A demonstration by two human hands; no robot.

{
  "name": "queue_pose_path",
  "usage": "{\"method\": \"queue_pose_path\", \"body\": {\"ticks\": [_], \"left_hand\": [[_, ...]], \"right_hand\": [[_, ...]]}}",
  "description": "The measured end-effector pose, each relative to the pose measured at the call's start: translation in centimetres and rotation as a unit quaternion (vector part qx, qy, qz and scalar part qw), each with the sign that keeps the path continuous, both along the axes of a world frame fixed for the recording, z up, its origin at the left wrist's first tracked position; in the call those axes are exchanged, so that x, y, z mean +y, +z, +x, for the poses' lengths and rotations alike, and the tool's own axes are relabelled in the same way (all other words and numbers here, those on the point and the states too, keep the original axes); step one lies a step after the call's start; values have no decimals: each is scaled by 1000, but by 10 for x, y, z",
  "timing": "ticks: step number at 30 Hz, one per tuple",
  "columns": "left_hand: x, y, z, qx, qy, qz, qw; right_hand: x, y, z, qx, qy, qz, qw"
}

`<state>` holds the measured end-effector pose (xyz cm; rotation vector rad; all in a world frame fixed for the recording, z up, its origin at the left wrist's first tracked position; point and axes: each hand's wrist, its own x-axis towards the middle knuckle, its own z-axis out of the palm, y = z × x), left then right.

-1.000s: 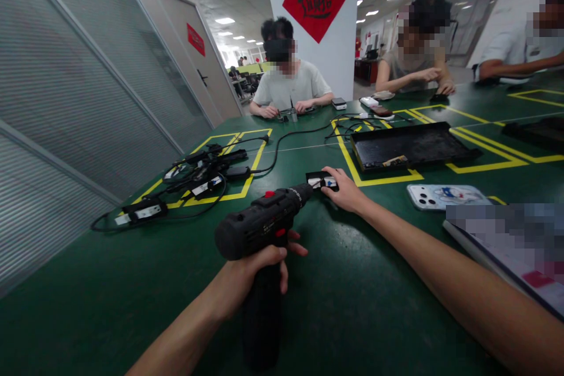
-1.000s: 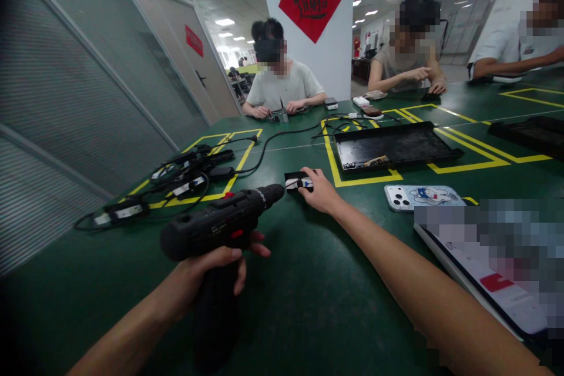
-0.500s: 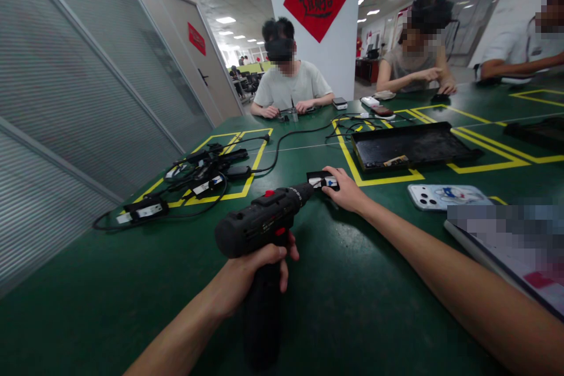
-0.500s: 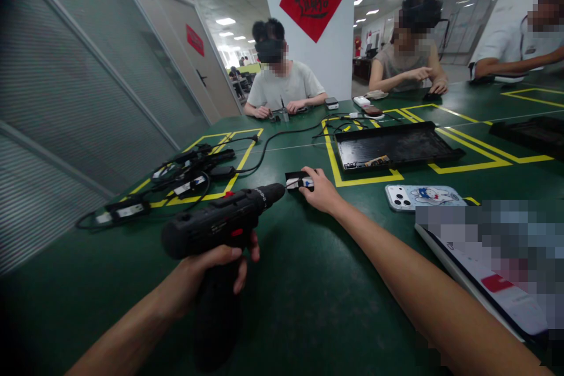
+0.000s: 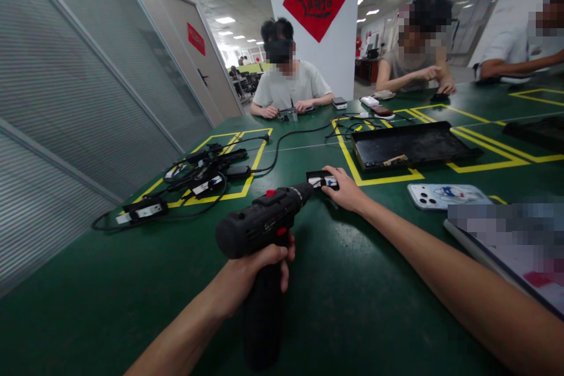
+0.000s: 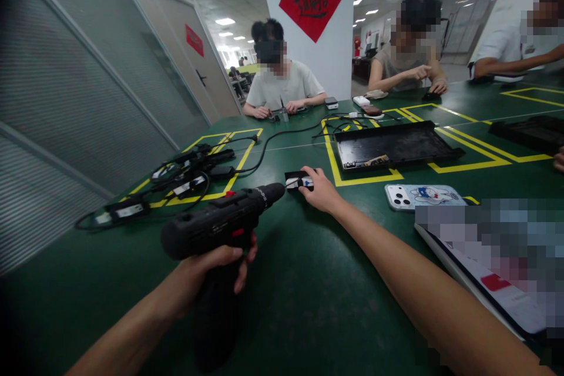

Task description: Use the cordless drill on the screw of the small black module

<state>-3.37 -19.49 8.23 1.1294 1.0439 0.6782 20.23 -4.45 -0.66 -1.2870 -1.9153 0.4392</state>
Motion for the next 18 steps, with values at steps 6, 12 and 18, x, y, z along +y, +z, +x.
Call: {"method": "queue_pose_path", "body": {"ticks": [6,12,18], "left_hand": [[0,0,0,-4,-11,13,1000],[0,-2,-1,-6,0,-4,1000],[0,-3,-1,6,-1,-3,1000]], "right_hand": [[-1,2,0,1,4,-3,1000],[0,0,0,3,2,0,1000],[0,0,0,1,0,3,1000]]}}
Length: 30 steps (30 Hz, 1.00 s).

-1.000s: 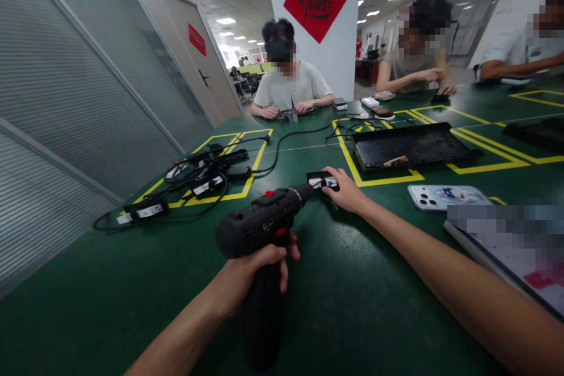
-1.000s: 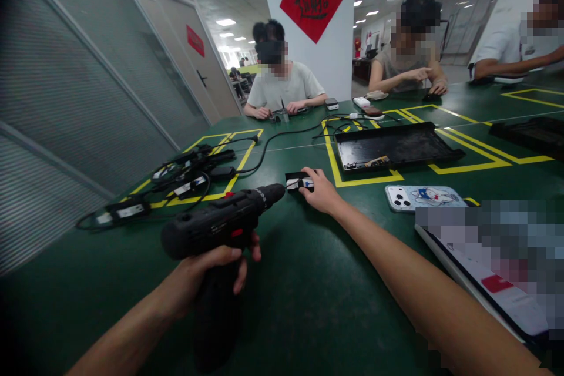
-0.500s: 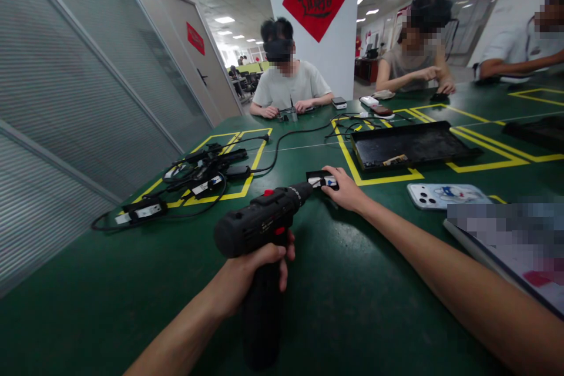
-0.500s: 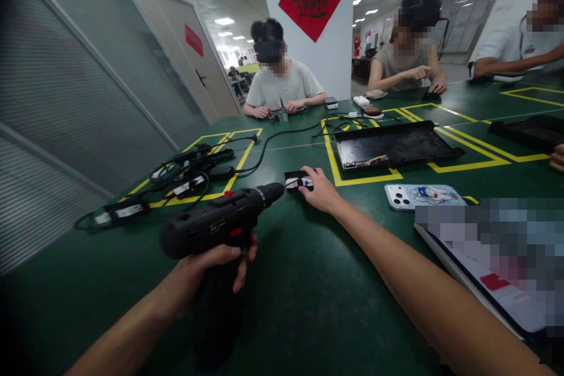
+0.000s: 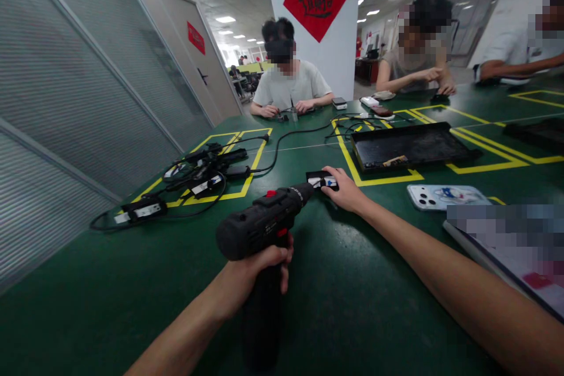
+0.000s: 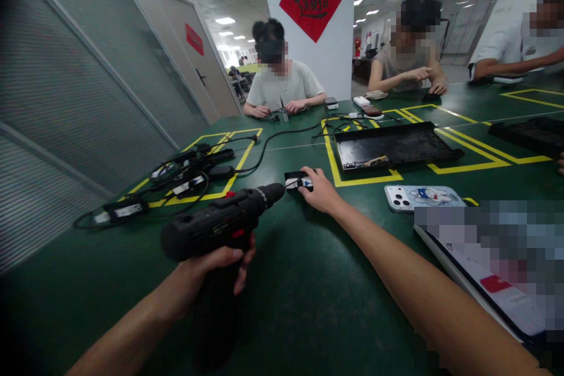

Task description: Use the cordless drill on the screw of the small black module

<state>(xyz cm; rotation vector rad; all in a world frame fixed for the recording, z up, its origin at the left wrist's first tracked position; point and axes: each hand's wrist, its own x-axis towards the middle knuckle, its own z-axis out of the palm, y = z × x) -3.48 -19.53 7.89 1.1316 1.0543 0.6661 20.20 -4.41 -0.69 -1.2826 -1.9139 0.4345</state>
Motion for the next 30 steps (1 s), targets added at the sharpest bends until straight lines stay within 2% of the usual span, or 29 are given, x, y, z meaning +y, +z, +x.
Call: {"method": "queue_pose_path", "body": {"ticks": [14,23,30], "left_hand": [[0,0,-1,0,-7,10,1000],[0,10,3,4,-5,-4,1000],[3,5,2,3,-6,-1,1000]], "right_hand": [[2,-2,0,5,2,0,1000],[2,-2,0,6,6,3,1000],[2,-3,0,4,5,4,1000]]}}
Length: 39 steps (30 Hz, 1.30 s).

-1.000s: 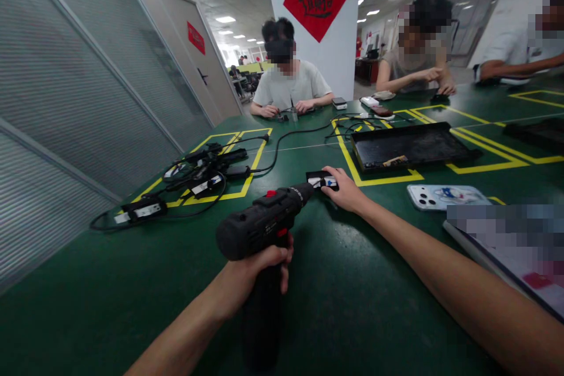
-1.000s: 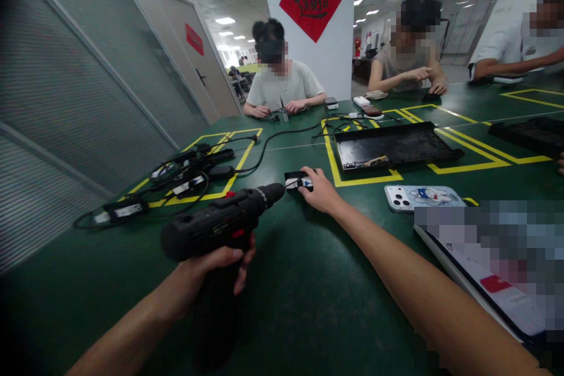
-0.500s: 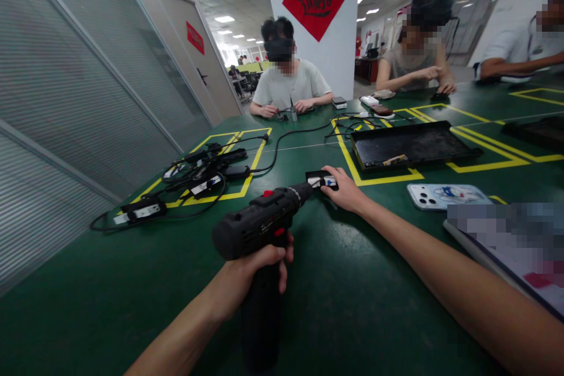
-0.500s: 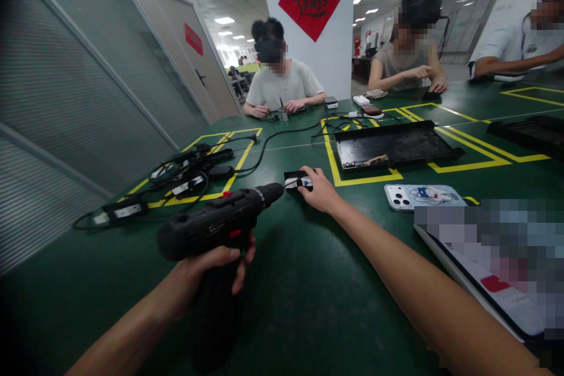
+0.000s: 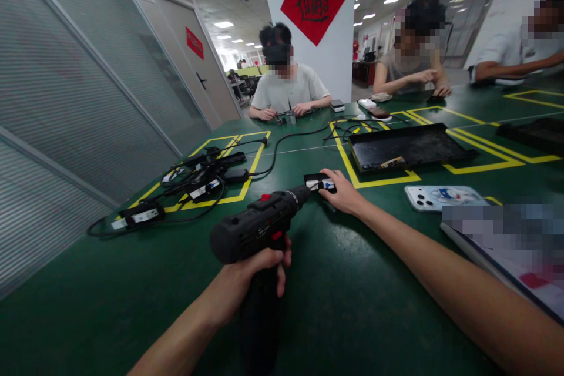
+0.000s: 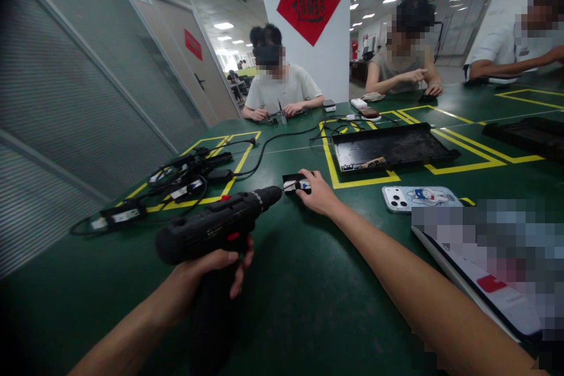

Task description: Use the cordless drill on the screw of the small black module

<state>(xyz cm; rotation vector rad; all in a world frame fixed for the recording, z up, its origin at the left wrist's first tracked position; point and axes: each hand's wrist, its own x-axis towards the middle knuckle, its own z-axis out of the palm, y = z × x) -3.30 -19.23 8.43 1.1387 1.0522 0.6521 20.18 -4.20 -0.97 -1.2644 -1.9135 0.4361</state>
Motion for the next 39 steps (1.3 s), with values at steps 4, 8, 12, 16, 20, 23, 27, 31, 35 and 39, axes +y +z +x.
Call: {"method": "queue_pose_path", "body": {"ticks": [4,8,12,16,20,23,27,31,35,39], "left_hand": [[-1,1,1,0,1,-4,1000],[-2,3,1,-5,6,-6,1000],[-3,3,1,-11,3,-5,1000],[-3,2,-1,-10,5,-9,1000],[-3,-2,-2,-18,14,-12,1000],[-3,-6,-3,-14,16,-8,1000],[-4,-6,-4,-20,20,-9,1000],[-4,-5,-2,-19,21,-2,1000],[-4,-5,-2,-19,23,-5,1000],[-4,-5,-2,-15,24,-6,1000]], "right_hand": [[0,-1,0,4,-1,2,1000],[2,-1,0,9,0,11,1000],[3,1,0,11,-2,12,1000],[3,2,1,12,-1,8,1000],[1,2,0,13,-3,10,1000],[1,2,0,16,-2,8,1000],[2,1,0,20,-1,9,1000],[2,0,0,18,-4,14,1000],[2,-1,0,14,-3,19,1000],[2,0,0,13,-2,15,1000]]}}
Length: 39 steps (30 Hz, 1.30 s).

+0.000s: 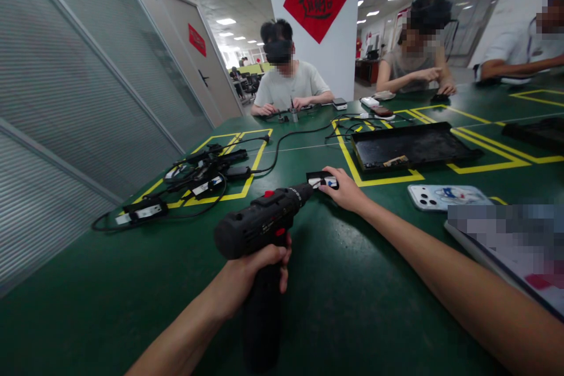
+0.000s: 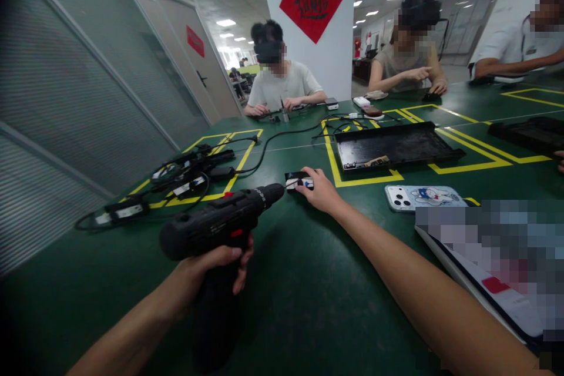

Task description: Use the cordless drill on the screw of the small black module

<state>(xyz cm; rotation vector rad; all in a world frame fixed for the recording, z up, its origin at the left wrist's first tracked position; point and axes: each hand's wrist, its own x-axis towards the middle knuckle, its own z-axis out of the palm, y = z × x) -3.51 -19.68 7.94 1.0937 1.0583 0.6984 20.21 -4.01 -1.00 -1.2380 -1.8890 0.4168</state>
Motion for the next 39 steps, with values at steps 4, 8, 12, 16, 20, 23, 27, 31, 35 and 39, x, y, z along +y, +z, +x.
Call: {"method": "queue_pose_path", "body": {"ticks": [4,8,12,16,20,23,27,31,35,39], "left_hand": [[0,1,0,3,-4,8,1000],[0,1,1,6,-3,7,1000],[1,4,2,4,4,3,1000],[2,9,4,9,-14,7,1000],[1,11,5,6,-12,8,1000],[1,11,6,7,-7,2,1000],[1,12,6,12,0,-12,1000],[1,11,4,13,-3,-10,1000],[2,6,2,-2,-16,11,1000],[1,10,3,18,-28,15,999]], "right_hand": [[0,0,0,-3,-2,2,1000],[0,0,0,0,-2,-1,1000],[0,0,0,0,-1,-2,1000],[0,1,0,-3,-2,-4,1000],[0,1,0,0,-2,-4,1000],[0,0,0,1,-2,-1,1000],[1,-1,0,-1,0,-4,1000],[1,-1,0,-3,0,-3,1000],[1,-1,1,-4,1,0,1000],[0,0,1,-7,2,-4,1000]]}}
